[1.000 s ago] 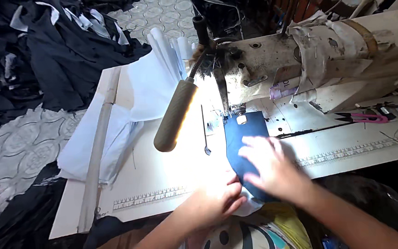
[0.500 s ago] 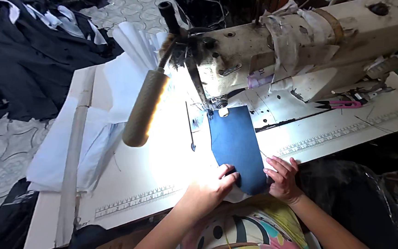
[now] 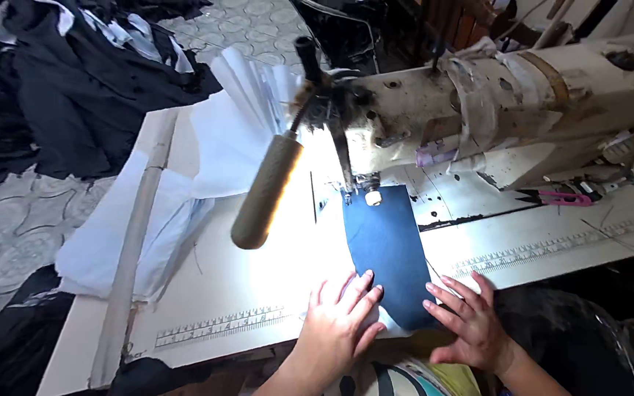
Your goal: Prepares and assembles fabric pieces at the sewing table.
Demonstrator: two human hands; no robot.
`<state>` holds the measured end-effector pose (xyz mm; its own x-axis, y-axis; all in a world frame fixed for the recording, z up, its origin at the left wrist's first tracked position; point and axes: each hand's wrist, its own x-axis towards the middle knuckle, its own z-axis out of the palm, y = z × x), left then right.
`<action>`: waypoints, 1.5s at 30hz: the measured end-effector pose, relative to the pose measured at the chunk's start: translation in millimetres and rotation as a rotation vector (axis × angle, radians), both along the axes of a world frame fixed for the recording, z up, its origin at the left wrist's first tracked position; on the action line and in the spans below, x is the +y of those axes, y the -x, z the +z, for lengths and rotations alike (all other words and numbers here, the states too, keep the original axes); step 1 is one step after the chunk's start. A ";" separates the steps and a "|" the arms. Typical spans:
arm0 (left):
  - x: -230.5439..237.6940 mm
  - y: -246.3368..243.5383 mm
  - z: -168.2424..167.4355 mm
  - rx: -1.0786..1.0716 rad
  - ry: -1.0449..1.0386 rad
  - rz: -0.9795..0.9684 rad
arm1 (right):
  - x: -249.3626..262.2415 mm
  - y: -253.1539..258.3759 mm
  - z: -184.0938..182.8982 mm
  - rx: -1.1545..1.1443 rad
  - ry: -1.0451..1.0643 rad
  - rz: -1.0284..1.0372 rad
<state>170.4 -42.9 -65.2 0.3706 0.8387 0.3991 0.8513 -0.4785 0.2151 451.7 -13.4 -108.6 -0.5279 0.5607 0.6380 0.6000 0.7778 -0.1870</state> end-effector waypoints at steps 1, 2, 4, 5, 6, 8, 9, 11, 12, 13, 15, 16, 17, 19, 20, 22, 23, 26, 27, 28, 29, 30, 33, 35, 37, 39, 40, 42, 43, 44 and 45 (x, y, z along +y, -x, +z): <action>0.4 2.5 -1.1 -0.007 0.022 0.007 | 3.0 -1.3 6.0 -0.026 0.022 0.009; 2.8 4.9 -1.1 -0.018 0.047 0.007 | 7.2 -0.8 12.2 -0.044 0.036 0.009; 11.9 9.1 1.7 -0.049 0.110 -0.009 | 18.1 6.2 24.6 -0.064 0.053 -0.019; 17.6 11.1 4.3 -0.064 0.157 -0.023 | 25.0 10.5 29.9 -0.083 0.052 -0.032; 23.9 13.1 7.6 -0.085 0.214 -0.041 | 32.5 14.3 34.6 -0.108 0.051 -0.041; 37.5 18.0 13.6 -0.115 0.311 -0.077 | 46.9 19.8 42.1 -0.159 0.062 -0.043; 44.5 20.7 15.8 -0.117 0.343 -0.093 | 53.6 22.4 45.6 -0.178 0.076 -0.038; 59.2 26.9 17.1 -0.121 0.355 -0.129 | 66.2 28.2 50.4 -0.195 0.107 -0.013; 66.5 30.0 15.9 -0.126 0.344 -0.144 | 72.2 31.2 51.8 -0.203 0.119 0.001; 73.7 33.5 15.6 -0.124 0.343 -0.157 | 77.6 34.4 53.4 -0.213 0.129 0.011; 87.3 40.2 16.2 -0.108 0.319 -0.173 | 87.2 42.2 58.0 -0.226 0.149 0.030; 94.0 43.4 17.2 -0.101 0.297 -0.179 | 91.3 46.3 60.6 -0.233 0.161 0.035; 100.7 46.4 17.6 -0.093 0.260 -0.184 | 95.3 50.3 62.6 -0.240 0.171 0.038; 111.9 48.1 20.7 -0.093 0.180 -0.215 | 102.5 59.4 66.3 -0.255 0.202 0.052; 113.7 45.2 25.7 -0.098 0.197 -0.237 | 105.7 64.3 68.6 -0.269 0.223 0.057; 107.6 31.7 37.0 -0.109 0.311 -0.244 | 110.3 73.5 72.7 -0.285 0.289 0.074; 101.6 22.7 37.8 -0.105 0.264 -0.217 | 111.2 77.2 73.2 -0.278 0.310 0.088; 81.3 0.5 30.1 -0.089 0.089 -0.092 | 112.5 80.1 67.0 -0.197 0.272 0.180; 73.4 -3.2 27.3 -0.095 0.118 -0.060 | 112.3 78.6 63.6 -0.179 0.237 0.207; 66.5 -4.9 24.6 -0.086 0.160 -0.032 | 111.6 76.5 61.2 -0.170 0.209 0.224; 61.2 -4.1 24.8 -0.063 0.226 -0.014 | 110.7 74.7 59.7 -0.165 0.194 0.233; 58.3 -1.5 26.3 -0.033 0.288 0.000 | 110.4 73.7 58.6 -0.166 0.188 0.238; 60.2 12.9 27.9 0.002 0.370 0.018 | 111.2 77.7 58.9 -0.187 0.197 0.242; 67.9 24.0 23.5 -0.001 0.347 0.008 | 114.3 84.5 60.2 -0.212 0.201 0.243; 79.7 33.5 24.5 -0.004 0.376 -0.010 | 120.3 91.1 61.3 -0.231 0.216 0.242; 94.2 40.7 27.4 -0.052 0.426 -0.030 | 127.7 98.1 63.9 -0.239 0.254 0.235; 101.2 43.4 28.0 -0.082 0.406 -0.031 | 131.0 101.7 65.9 -0.244 0.269 0.220; 115.8 48.7 26.0 -0.128 0.368 -0.035 | 135.2 108.7 70.8 -0.268 0.315 0.174; 123.0 51.1 23.4 -0.146 0.351 -0.033 | 136.0 111.7 73.2 -0.282 0.347 0.146; 129.9 53.5 20.0 -0.159 0.331 -0.035 | 135.7 113.9 76.1 -0.314 0.384 0.116; 136.5 55.4 17.0 -0.164 0.294 -0.030 | 134.3 115.3 78.8 -0.353 0.415 0.087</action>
<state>115.1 93.6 -48.2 0.3475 0.9166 0.1980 0.7806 -0.3997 0.4806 336.3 121.0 -29.8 -0.7251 0.6724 0.1484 0.6189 0.7309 -0.2878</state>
